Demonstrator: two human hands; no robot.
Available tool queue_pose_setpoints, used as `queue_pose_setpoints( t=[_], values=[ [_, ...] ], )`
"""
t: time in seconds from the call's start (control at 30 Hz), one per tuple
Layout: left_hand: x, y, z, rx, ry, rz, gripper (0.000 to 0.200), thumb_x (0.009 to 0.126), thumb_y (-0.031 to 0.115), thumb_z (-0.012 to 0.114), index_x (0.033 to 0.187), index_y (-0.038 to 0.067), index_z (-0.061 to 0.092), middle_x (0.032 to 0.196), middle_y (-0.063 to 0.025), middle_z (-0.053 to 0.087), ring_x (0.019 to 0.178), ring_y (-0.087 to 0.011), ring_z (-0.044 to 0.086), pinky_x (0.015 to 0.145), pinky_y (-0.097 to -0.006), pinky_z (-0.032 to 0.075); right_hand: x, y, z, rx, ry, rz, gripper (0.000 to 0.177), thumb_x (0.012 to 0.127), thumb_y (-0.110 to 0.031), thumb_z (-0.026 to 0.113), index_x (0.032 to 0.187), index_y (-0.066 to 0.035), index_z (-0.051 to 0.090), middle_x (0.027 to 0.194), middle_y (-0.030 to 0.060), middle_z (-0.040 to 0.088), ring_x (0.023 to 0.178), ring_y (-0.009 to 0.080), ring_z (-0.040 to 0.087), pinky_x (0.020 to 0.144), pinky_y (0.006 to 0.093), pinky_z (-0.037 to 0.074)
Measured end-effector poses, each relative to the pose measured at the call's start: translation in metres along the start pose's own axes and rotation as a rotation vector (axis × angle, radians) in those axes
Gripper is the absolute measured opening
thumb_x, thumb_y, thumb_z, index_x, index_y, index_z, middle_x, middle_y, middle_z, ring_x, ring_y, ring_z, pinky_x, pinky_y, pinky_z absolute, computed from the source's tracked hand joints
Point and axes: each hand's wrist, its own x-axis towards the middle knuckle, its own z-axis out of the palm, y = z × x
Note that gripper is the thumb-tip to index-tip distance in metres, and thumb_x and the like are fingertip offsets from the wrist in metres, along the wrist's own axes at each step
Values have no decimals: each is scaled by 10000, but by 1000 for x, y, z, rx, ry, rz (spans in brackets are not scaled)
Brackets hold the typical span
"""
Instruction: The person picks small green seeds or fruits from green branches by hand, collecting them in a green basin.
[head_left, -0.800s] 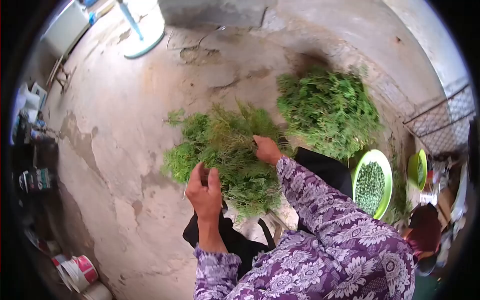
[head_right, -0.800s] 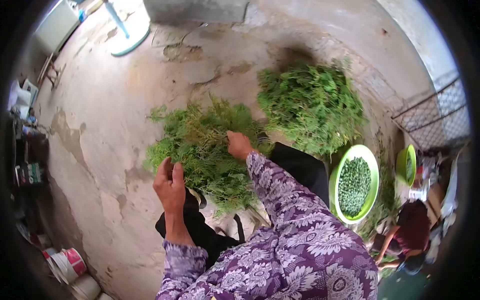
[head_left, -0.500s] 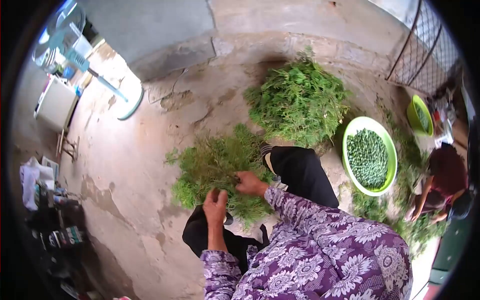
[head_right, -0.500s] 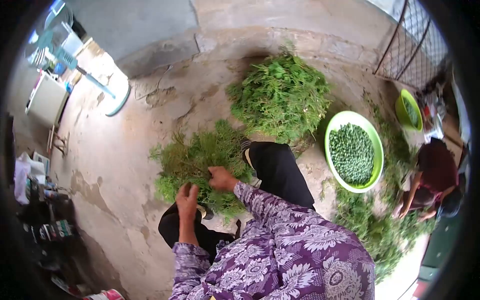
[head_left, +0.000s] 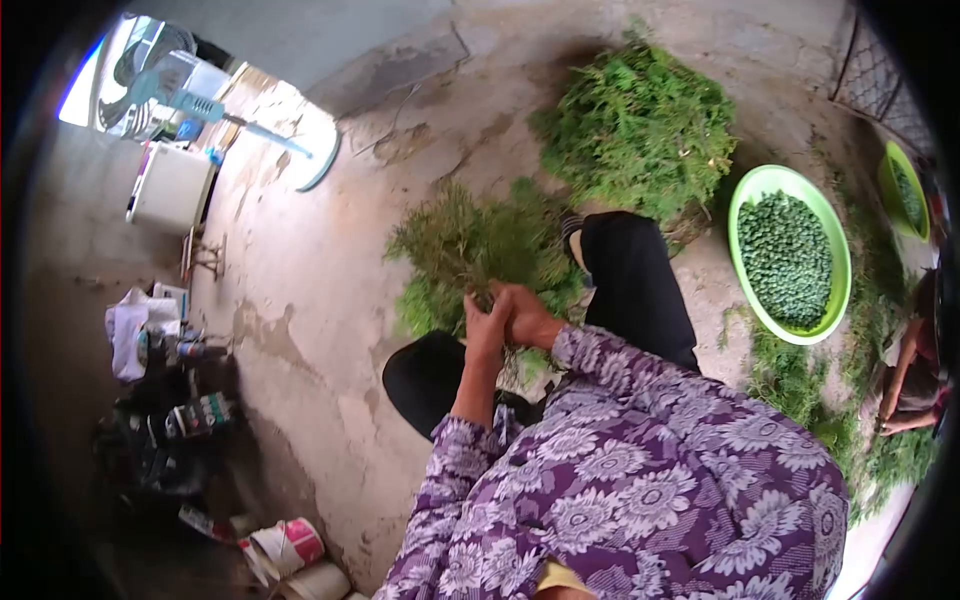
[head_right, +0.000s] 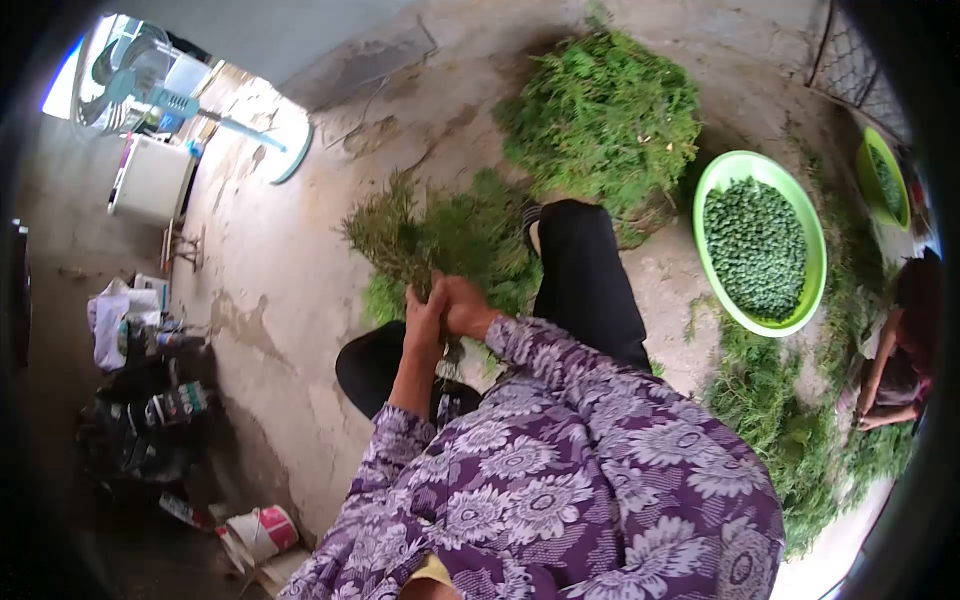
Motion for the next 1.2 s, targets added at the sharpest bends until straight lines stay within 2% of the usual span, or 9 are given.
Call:
queue_pose_setpoints(
  t=[0.1, 0.17, 0.23, 0.27, 0.4, 0.53, 0.6, 0.8, 1.2],
  values=[
    [-4, 18, 5, -147, -45, -12, 532, 751, 260, 656, 1155, 52, 380, 1058, -82, 485, 954, -176, 483, 818, -292, 396, 0, -35, -18, -66, 2, -47, 407, 675, -172, 606, 1042, -27, 502, 933, 137, 569, 830, 268, 560, 730, 327, 432],
    [-3, 20, 5, -211, -40, 19, 509, 762, 248, 647, 1144, 41, 383, 1024, -78, 502, 916, -167, 502, 788, -286, 414, -3, -73, -36, -59, -6, -58, 355, 620, -227, 607, 858, 20, 516, 796, 225, 551, 775, 374, 534, 675, 419, 427],
    [-4, 25, 1, -269, 82, -42, 443, 779, 228, 628, 1104, 22, 409, 976, -70, 524, 856, -154, 525, 723, -282, 443, -3, -85, -38, -60, -5, -27, 426, 620, -235, 600, 937, 38, 517, 850, 239, 548, 821, 382, 528, 736, 421, 421],
    [1, 21, -8, -289, 18, 20, 338, 789, 194, 609, 1033, 16, 458, 932, -70, 543, 801, -150, 543, 648, -288, 463, -3, -91, -40, -93, 21, -29, 501, 613, -246, 609, 1000, 52, 499, 906, 246, 543, 869, 382, 521, 774, 404, 418],
    [7, 20, -22, -492, 3, 27, 179, 804, 113, 552, 950, 17, 516, 852, -67, 576, 719, -162, 577, 590, -291, 480, -5, -91, -42, -129, 6, -89, 706, 602, -297, 653, 1148, 88, 424, 1078, 256, 507, 1025, 359, 484, 886, 350, 384],
    [5, 24, -33, -507, -15, 8, 156, 811, 100, 525, 934, 5, 527, 836, -68, 589, 705, -170, 588, 585, -288, 484, -5, -97, -49, 15, -48, -27, 699, 636, -307, 661, 1174, 69, 418, 1129, 236, 495, 1074, 306, 472, 913, 327, 366],
    [-3, 29, -34, -482, -49, 1, 155, 820, 94, 496, 930, -8, 534, 836, -73, 596, 707, -168, 592, 594, -289, 490, -5, -103, -56, 251, -75, 72, 584, 692, -269, 642, 1140, 60, 463, 1097, 191, 534, 1029, 246, 506, 882, 310, 383],
    [-10, 33, -31, -628, -68, 63, 192, 832, 89, 464, 989, -8, 519, 896, -97, 592, 762, -189, 590, 660, -311, 496, -2, -108, -66, 498, -34, 229, 454, 730, -229, 625, 1072, 54, 526, 1017, 126, 583, 925, 181, 541, 822, 285, 414],
    [-13, 18, -59, -634, -66, 92, 379, 906, 268, 307, 1141, 8, 451, 1110, -127, 528, 1002, -253, 512, 868, -379, 404, 3, -95, -70, 275, 0, 187, 448, 742, -177, 609, 1118, 40, 499, 1071, 133, 559, 958, 180, 533, 837, 285, 410]
  ],
)
